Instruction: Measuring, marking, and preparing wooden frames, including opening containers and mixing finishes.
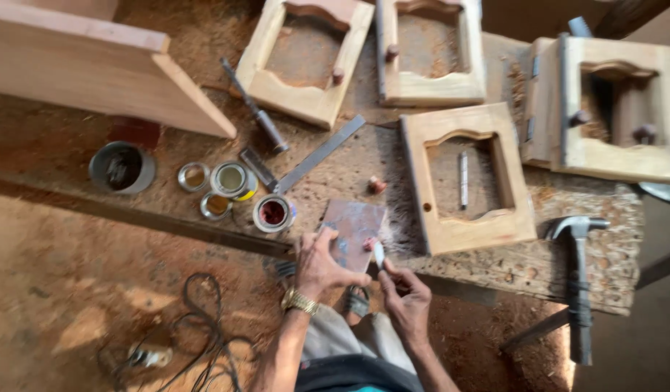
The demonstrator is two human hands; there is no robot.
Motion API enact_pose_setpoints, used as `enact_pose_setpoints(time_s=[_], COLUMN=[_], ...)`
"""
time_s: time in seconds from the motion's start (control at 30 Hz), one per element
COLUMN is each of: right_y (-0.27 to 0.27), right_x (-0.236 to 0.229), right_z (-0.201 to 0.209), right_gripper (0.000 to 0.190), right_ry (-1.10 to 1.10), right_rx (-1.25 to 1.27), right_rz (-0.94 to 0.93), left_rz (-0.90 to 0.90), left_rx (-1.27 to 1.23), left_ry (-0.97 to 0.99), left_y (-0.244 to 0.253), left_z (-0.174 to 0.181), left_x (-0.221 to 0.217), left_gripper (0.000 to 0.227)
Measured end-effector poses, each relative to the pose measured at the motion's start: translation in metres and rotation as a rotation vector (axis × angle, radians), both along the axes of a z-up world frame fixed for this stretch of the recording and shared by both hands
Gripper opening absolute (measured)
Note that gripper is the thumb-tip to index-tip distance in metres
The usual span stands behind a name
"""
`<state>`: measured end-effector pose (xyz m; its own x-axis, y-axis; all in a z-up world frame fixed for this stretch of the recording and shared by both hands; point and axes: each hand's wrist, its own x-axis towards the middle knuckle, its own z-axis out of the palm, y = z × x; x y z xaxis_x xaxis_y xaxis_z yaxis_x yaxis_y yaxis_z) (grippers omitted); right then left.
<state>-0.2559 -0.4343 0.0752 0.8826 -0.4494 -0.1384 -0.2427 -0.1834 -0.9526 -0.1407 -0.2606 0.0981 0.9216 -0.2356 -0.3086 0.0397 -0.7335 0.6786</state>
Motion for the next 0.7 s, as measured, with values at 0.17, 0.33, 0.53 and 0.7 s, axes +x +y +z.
enact_pose_setpoints(time_s=[0.17, 0.33, 0.53, 0.7], right_y=[-0.004, -0.060, -0.083, -0.040], right_x=[-0.039, -0.047, -0.059, -0.061], right_z=[-0.045, -0.005, 0.018, 0.026], right_gripper=[0.029, 0.031, 0.028, 0.032], right_ry=[0.215, 0.054, 0.022, 0.148], right_rx=[-0.065, -0.032, 0.027, 0.044], right_rz=[0.001, -0.135, -0.267, -0.443], left_rz=[0.054, 0.049, 0.203, 0.257], left_rx=[-0.106, -0.066, 0.273, 0.290], left_ry=[0.134, -0.009, -0.284, -0.390], left_y=[0.003, -0.008, -0.040, -0.041], left_z=[0.011, 0.007, 0.005, -0.008], left_x=[0.009, 0.009, 0.020, 0.013], left_gripper=[0.111, 0.106, 0.104, 0.114])
